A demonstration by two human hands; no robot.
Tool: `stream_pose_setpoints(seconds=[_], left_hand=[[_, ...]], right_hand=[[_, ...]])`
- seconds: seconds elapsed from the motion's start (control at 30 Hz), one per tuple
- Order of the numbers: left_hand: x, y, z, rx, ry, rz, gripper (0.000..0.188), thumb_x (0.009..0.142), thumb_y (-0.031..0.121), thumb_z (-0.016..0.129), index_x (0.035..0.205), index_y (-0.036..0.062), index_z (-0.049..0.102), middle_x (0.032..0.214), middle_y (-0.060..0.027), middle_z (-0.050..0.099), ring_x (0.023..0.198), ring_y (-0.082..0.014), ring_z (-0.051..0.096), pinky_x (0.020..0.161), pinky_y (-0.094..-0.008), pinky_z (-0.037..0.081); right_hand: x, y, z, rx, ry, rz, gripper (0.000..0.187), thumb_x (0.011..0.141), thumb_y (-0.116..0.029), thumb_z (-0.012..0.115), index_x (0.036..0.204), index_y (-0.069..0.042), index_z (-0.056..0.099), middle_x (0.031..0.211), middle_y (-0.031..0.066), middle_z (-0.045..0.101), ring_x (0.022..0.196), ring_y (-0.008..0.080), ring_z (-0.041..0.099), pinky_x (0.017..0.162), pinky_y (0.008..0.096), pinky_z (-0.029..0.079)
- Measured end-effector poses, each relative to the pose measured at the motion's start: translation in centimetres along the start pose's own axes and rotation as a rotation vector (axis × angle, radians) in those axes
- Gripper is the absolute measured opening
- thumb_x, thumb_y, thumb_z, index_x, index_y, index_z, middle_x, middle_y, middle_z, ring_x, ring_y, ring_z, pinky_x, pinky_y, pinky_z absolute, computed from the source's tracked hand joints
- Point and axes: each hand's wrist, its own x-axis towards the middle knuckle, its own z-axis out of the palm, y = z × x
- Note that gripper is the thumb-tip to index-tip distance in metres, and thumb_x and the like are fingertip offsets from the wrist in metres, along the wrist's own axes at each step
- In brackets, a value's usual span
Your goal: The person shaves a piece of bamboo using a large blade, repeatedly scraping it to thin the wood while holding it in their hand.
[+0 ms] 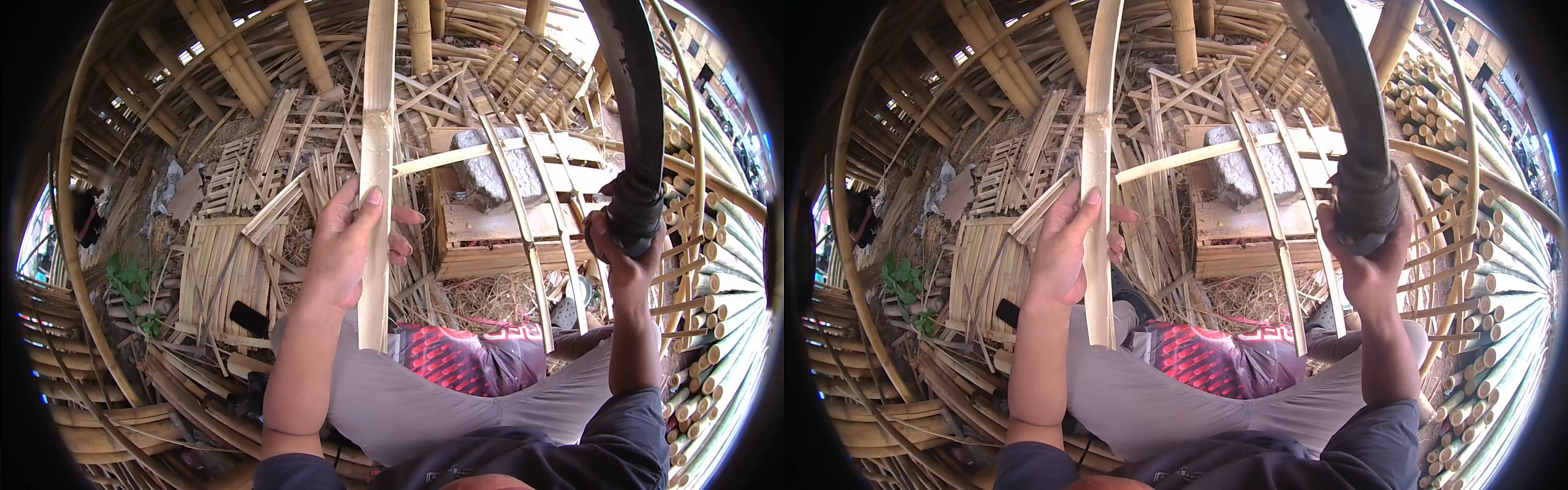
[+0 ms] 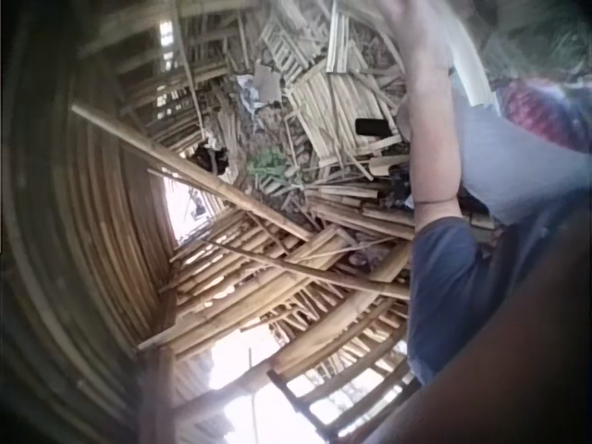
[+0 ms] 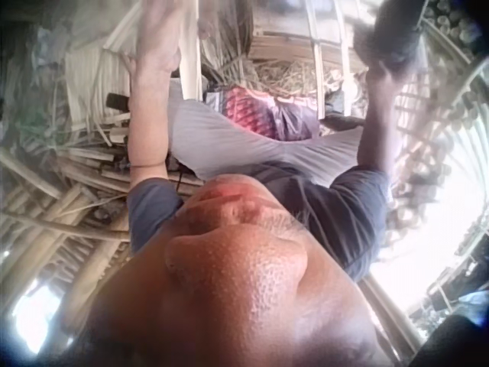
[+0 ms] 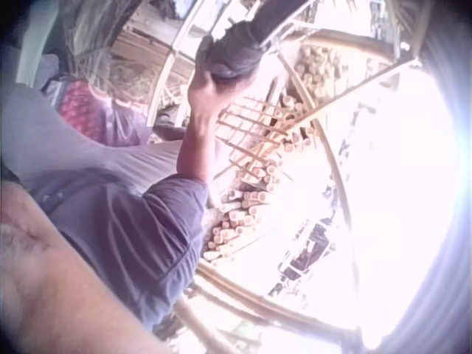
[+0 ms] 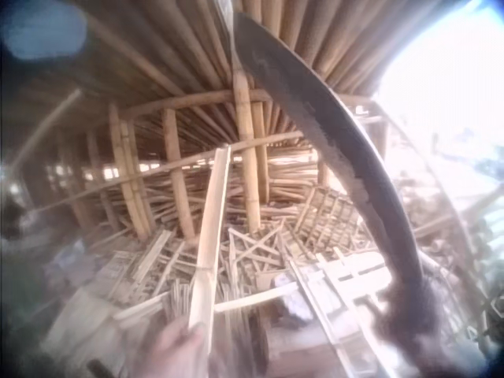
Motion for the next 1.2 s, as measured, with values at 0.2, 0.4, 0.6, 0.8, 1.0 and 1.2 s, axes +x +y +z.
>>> stream_pose_setpoints(seconds=[0.2, 0.4, 0.6, 0.8, 1.0, 1.2], left_hand=[[0.0, -2.7, 2.9, 0.005, -0.138, -0.198, 0.034, 0.106, 0.032, 0.051, 0.131, 0.0092, 0.052, 0.093, -0.0124, 0.069, 0.061, -0.0139, 0.066, 0.054, -0.0279, 0.055], [0.8, -5.6, 5.0, 0.128, -0.166, -0.255, 0.037, 0.106, 0.037, 0.050, 0.122, 0.0043, 0.057, 0.073, -0.0084, 0.065, 0.060, -0.0182, 0.066, 0.058, -0.0309, 0.057], [1.5, -7.8, 6.5, 0.490, -0.130, -0.178, 0.039, 0.105, 0.039, 0.052, 0.114, 0.0020, 0.058, 0.067, -0.0033, 0.057, 0.051, -0.0092, 0.055, 0.047, -0.0249, 0.050], [1.9, -9.5, 8.1, 0.641, -0.186, -0.006, 0.034, 0.104, 0.035, 0.058, 0.107, 0.0016, 0.059, 0.065, 0.0034, 0.051, 0.050, -0.0039, 0.050, 0.042, -0.0203, 0.041], [2.3, -9.1, 9.8, 0.705, -0.182, 0.103, 0.031, 0.102, 0.029, 0.060, 0.094, -0.0004, 0.058, 0.062, -0.0021, 0.053, 0.054, -0.0071, 0.049, 0.048, -0.0284, 0.038], [2.2, -8.7, 11.6, 0.697, -0.212, 0.141, 0.029, 0.102, 0.026, 0.060, 0.090, -0.0004, 0.057, 0.060, -0.0035, 0.052, 0.056, -0.0084, 0.048, 0.050, -0.0321, 0.038]], right_hand=[[0.0, -0.5, -0.4, 0.029, -0.462, 0.248, 0.020, 0.080, -0.002, 0.076, 0.094, 0.001, 0.063, 0.076, -0.0003, 0.062, 0.068, 0.0070, 0.056, 0.064, 0.0244, 0.046], [0.3, 5.3, -0.9, -0.200, -0.361, -0.064, 0.026, 0.070, -0.005, 0.076, 0.093, 0.003, 0.065, 0.072, 0.0159, 0.067, 0.065, 0.0247, 0.069, 0.067, 0.0340, 0.053], [-0.5, 11.0, -1.2, -0.325, -0.307, -0.107, 0.034, 0.064, -0.002, 0.067, 0.097, 0.003, 0.064, 0.072, 0.0212, 0.067, 0.066, 0.0382, 0.070, 0.065, 0.0409, 0.055], [-0.9, 12.6, -2.2, -0.337, -0.293, -0.062, 0.031, 0.065, -0.003, 0.071, 0.094, 0.000, 0.063, 0.070, 0.0195, 0.066, 0.066, 0.0390, 0.069, 0.063, 0.0413, 0.054], [-1.3, 12.4, -3.0, -0.366, -0.256, -0.075, 0.034, 0.065, -0.008, 0.077, 0.096, -0.002, 0.063, 0.071, 0.0176, 0.067, 0.068, 0.0372, 0.070, 0.063, 0.0416, 0.054], [-1.6, 12.1, -4.2, -0.407, -0.240, -0.045, 0.037, 0.064, -0.010, 0.078, 0.096, 0.001, 0.064, 0.075, 0.0157, 0.067, 0.068, 0.0311, 0.071, 0.066, 0.0353, 0.054]])
